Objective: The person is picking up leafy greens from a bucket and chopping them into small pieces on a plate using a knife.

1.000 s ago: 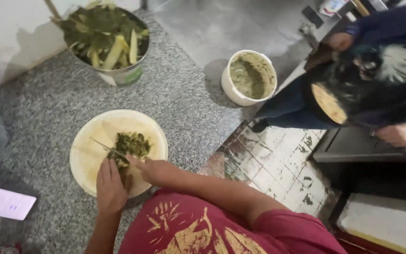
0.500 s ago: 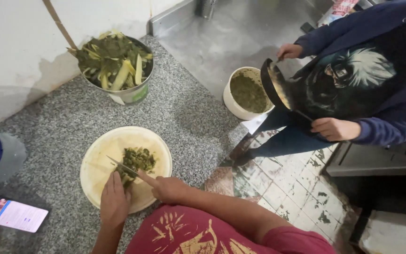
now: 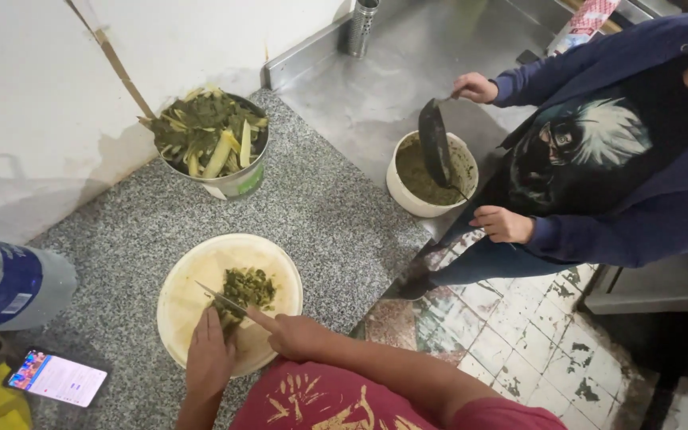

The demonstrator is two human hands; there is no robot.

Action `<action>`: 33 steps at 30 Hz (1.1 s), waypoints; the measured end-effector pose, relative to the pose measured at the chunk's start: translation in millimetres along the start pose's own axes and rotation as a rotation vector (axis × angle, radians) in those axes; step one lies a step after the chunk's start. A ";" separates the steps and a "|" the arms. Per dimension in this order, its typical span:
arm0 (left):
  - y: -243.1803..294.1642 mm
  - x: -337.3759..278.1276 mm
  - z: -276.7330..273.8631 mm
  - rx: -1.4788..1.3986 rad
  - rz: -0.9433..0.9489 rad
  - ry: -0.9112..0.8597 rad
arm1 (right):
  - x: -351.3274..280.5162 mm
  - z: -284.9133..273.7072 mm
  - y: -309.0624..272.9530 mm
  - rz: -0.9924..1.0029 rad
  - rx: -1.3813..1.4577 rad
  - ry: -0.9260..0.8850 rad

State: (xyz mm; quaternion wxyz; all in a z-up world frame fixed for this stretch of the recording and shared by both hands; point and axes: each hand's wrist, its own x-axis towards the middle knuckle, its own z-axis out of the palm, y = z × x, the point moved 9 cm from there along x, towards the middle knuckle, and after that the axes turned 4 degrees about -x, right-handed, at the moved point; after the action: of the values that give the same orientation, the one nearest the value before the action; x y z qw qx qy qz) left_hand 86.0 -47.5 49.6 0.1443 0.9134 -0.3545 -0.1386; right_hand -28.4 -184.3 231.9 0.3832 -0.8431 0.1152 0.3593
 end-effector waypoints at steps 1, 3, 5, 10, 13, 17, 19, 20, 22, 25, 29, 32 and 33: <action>0.5 -1.2 -0.6 -0.019 0.000 0.014 | -0.6 0.5 1.1 0.005 -0.007 0.001; 6.6 -1.3 -7.9 -0.033 -0.019 -0.008 | 5.3 5.2 9.0 -0.017 -0.005 0.016; 7.4 -1.3 -9.1 -0.049 -0.039 -0.027 | 3.0 3.6 7.6 -0.039 -0.007 0.033; 1.8 -1.2 -1.5 -0.035 -0.003 0.003 | -2.9 2.4 9.1 -0.011 -0.005 0.024; -1.6 -1.8 3.2 -0.024 0.013 0.013 | -1.8 4.3 10.9 0.000 -0.006 0.013; 8.6 -3.0 -10.2 -0.047 -0.035 -0.014 | 2.5 6.4 13.2 -0.007 -0.050 0.020; 7.3 -3.1 -6.7 -0.049 -0.024 -0.013 | 1.8 6.4 13.5 -0.005 -0.063 0.027; 6.5 -4.1 -4.9 -0.049 -0.027 -0.014 | 4.7 10.7 17.9 -0.006 -0.064 0.023; 7.4 -3.6 -6.3 -0.047 0.002 0.032 | 11.5 13.9 19.2 -0.086 -0.066 0.059; 17.7 -4.3 -20.6 -0.056 -0.064 -0.021 | 10.2 14.6 20.0 -0.066 -0.082 0.052; 17.4 -3.6 -19.0 -0.040 -0.071 -0.036 | 4.6 12.4 17.6 -0.053 -0.069 0.044; 19.1 -4.1 -20.4 -0.019 -0.107 -0.070 | 0.8 12.0 21.1 -0.005 -0.047 0.025; 19.0 -4.9 -20.5 -0.030 -0.114 -0.078 | 3.1 13.0 22.2 -0.048 -0.033 0.056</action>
State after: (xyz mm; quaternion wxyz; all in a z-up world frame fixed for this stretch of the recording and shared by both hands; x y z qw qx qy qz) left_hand 78.2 -54.2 76.1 0.1360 0.9237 -0.3052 -0.1872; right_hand -43.3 -189.7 211.5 0.3743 -0.8616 0.0995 0.3280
